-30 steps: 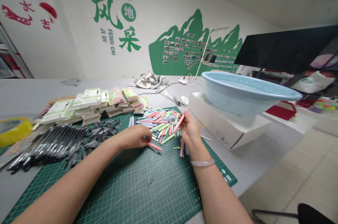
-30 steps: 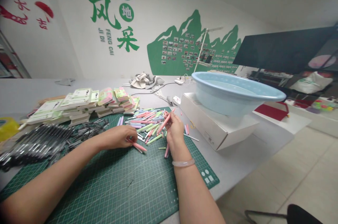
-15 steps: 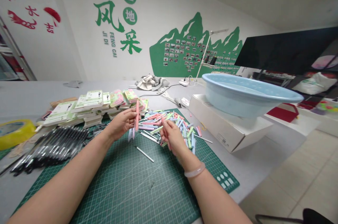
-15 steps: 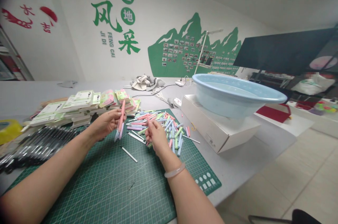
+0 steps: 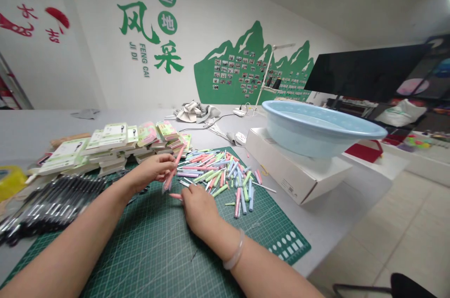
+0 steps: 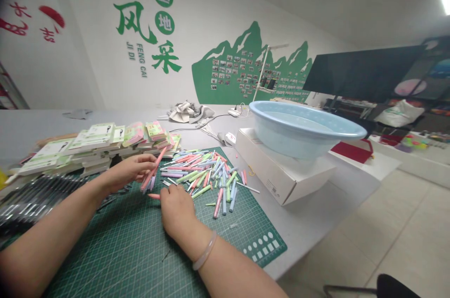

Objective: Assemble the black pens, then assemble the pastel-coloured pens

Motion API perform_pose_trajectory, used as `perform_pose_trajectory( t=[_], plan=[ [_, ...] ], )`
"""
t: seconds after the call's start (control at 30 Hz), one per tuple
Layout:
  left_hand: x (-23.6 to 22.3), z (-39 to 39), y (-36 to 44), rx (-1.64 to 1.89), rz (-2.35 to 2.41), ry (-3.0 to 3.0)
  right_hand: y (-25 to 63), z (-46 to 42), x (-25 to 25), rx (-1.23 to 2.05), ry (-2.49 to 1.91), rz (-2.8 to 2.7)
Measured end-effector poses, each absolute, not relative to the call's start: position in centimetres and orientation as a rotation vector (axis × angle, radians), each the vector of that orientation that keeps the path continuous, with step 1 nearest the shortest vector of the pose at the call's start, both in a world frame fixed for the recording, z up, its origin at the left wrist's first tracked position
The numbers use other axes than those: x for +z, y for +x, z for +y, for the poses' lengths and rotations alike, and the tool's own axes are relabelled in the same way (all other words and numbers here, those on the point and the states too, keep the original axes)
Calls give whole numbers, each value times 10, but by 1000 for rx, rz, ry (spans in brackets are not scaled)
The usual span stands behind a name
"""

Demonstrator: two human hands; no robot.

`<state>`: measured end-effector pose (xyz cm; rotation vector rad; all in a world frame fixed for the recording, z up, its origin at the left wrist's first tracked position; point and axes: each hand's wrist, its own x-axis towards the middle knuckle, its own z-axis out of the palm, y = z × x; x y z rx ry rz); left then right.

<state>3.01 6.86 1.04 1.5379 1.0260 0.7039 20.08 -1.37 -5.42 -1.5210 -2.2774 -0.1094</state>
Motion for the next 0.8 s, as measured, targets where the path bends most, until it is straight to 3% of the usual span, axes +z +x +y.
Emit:
perform_pose_trajectory(
  t=[0.23, 0.37, 0.47, 0.63, 0.8],
  plan=[
    [-11, 63, 54, 601, 1022, 1573, 218, 8, -55, 8, -1645, -2134],
    [-7, 62, 55, 742, 995, 1511, 232, 12, -49, 178, -1551, -1955],
    [-4, 62, 54, 842, 937, 1360, 243, 18, -42, 497, -1400, -1669],
    [-9, 54, 69, 807, 779, 1153, 246, 19, -34, 1342, -915, -1037],
    [-11, 44, 81, 773, 695, 1130, 237, 11, -35, 1531, -755, -902]
  ],
)
